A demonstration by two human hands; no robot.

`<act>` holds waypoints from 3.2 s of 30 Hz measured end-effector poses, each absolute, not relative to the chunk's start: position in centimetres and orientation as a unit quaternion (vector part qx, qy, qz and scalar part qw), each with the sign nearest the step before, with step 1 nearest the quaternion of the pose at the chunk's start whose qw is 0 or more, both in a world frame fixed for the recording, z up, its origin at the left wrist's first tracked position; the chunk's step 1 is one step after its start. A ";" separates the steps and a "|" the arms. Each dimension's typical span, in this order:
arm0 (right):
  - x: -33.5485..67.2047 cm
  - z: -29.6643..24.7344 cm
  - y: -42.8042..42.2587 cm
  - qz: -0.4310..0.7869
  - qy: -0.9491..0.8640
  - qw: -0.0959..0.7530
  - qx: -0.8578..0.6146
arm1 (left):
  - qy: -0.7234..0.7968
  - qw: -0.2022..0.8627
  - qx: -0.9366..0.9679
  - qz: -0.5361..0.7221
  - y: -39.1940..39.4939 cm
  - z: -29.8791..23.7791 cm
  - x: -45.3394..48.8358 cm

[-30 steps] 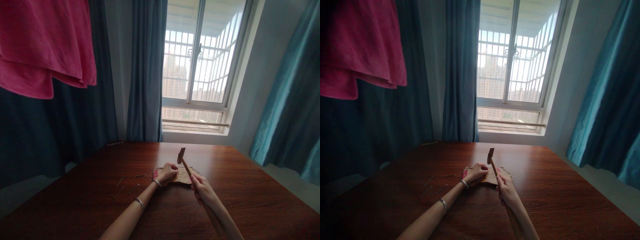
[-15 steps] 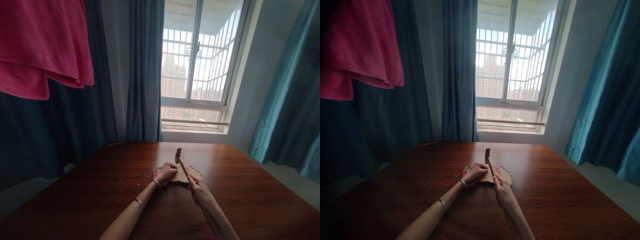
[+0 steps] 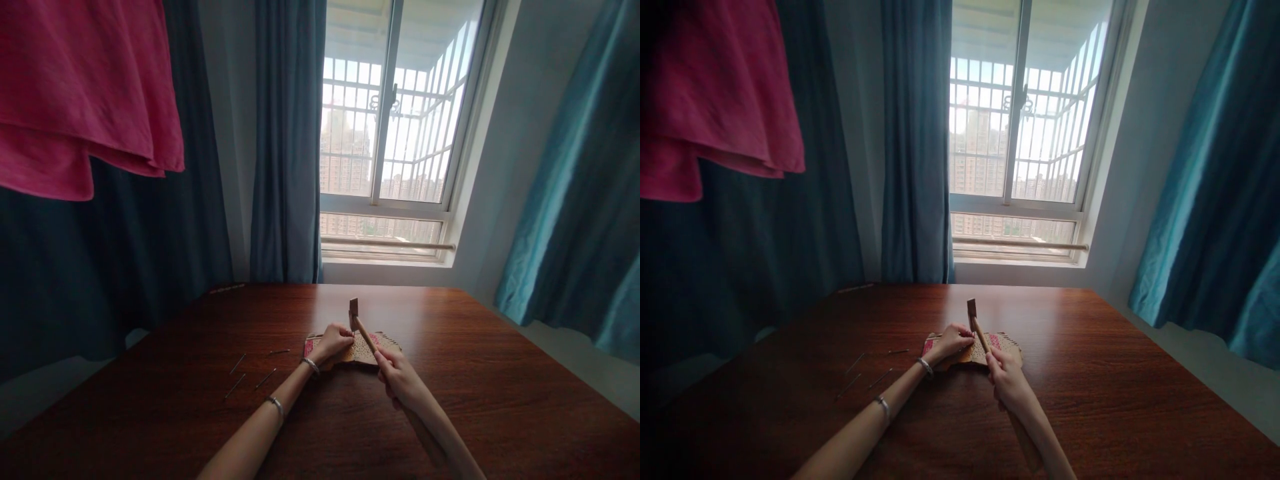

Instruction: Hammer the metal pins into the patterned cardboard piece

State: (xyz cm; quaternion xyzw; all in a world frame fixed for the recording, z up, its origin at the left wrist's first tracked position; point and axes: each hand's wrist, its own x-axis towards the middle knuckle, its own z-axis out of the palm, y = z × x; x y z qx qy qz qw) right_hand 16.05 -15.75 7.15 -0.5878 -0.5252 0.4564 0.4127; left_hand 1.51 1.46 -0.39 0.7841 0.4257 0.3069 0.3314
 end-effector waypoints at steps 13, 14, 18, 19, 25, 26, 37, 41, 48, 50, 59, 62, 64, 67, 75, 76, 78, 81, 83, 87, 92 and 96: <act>17.6 5.5 -15.6 0.450 -0.523 0.454 -0.564 | 0.419 0.353 0.765 0.338 1.8 -0.7 1.2; 17.7 5.4 -15.6 0.449 -0.523 0.456 -0.563 | 0.418 0.354 0.766 0.337 1.8 -0.7 1.2; 17.6 5.3 -15.4 0.448 -0.524 0.454 -0.565 | 0.417 0.359 0.762 0.341 1.9 -0.9 1.2; 17.6 5.3 -15.4 0.451 -0.522 0.452 -0.565 | 0.419 0.360 0.760 0.342 2.0 -0.9 1.2; 17.3 5.6 -14.9 0.467 -0.516 0.441 -0.567 | 0.414 0.371 0.755 0.347 2.2 -1.3 1.2; 17.2 5.6 -14.9 0.467 -0.517 0.440 -0.567 | 0.414 0.372 0.755 0.347 2.2 -1.3 1.2; 16.9 6.2 -15.5 0.468 -0.517 0.447 -0.560 | 0.428 0.390 0.742 0.338 1.6 -0.4 1.4; 16.9 6.4 -15.4 0.460 -0.533 0.441 -0.557 | 0.434 0.375 0.745 0.339 1.7 -0.8 1.5; 16.7 6.5 -15.6 0.466 -0.524 0.439 -0.561 | 0.423 0.365 0.755 0.342 2.1 -1.3 1.4; 16.7 6.6 -15.6 0.468 -0.526 0.438 -0.559 | 0.421 0.361 0.759 0.340 2.2 -1.4 1.3; 17.3 6.2 -15.6 0.478 -0.507 0.477 -0.535 | 0.365 0.365 0.797 0.314 2.7 -1.5 0.2; 17.5 5.8 -15.6 0.489 -0.491 0.476 -0.542 | 0.354 0.377 0.800 0.304 2.8 -0.9 -0.5; 17.5 5.5 -15.6 0.495 -0.485 0.477 -0.541 | 0.344 0.393 0.798 0.299 2.6 -0.4 -1.0; 17.4 5.4 -15.6 0.494 -0.487 0.478 -0.539 | 0.331 0.411 0.795 0.299 2.0 0.4 -1.3; 16.9 6.1 -15.9 0.480 -0.500 0.469 -0.547 | 0.375 0.377 0.791 0.303 1.9 0.1 -1.1; 16.8 6.2 -15.9 0.482 -0.499 0.469 -0.547 | 0.376 0.378 0.790 0.303 2.0 -0.2 -1.0; 16.7 6.3 -15.9 0.483 -0.501 0.468 -0.545 | 0.376 0.377 0.790 0.304 2.2 -0.5 -0.9; 16.4 6.5 -15.9 0.477 -0.509 0.464 -0.546 | 0.374 0.372 0.790 0.313 2.3 -0.8 -0.8; 16.2 6.5 -15.8 0.479 -0.509 0.459 -0.548 | 0.378 0.368 0.788 0.317 2.2 -0.9 -0.6; 15.8 6.3 -15.7 0.488 -0.505 0.452 -0.550 | 0.372 0.368 0.786 0.328 2.2 -0.9 -0.4; 15.3 5.9 -15.7 0.483 -0.515 0.466 -0.533 | 0.366 0.373 0.787 0.327 2.2 -0.9 -0.2; 15.1 5.8 -15.5 0.479 -0.528 0.450 -0.537 | 0.389 0.366 0.784 0.315 2.0 -0.6 0.0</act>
